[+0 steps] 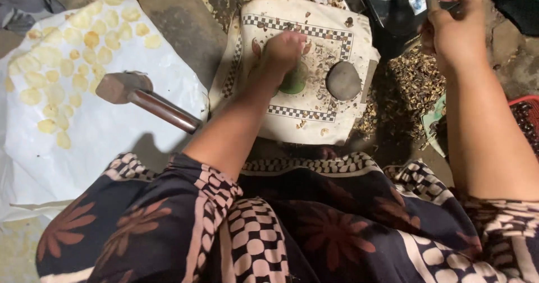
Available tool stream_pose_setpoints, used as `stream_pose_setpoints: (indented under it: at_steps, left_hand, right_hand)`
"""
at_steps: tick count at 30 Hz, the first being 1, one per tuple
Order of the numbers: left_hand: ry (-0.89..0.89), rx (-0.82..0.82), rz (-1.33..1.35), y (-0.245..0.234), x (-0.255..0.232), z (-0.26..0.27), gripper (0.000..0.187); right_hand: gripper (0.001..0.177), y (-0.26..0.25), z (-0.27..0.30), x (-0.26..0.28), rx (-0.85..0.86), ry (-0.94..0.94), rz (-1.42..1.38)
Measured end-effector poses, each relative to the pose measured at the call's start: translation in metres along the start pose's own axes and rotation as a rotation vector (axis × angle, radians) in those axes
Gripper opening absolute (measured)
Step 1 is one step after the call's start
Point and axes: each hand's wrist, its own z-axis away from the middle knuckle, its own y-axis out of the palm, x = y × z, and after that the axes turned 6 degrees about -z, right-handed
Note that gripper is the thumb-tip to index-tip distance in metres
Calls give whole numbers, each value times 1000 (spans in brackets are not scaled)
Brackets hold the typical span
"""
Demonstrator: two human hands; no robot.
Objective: Cracking nut shells with a stone and flattening the kernels with a wooden mallet
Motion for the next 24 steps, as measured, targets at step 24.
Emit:
stream_pose_setpoints:
  at_steps: [24]
  left_hand:
    - [243,-478,-170,49,7,47,34]
  right_hand:
    - [41,117,106,-8,387,-355,737]
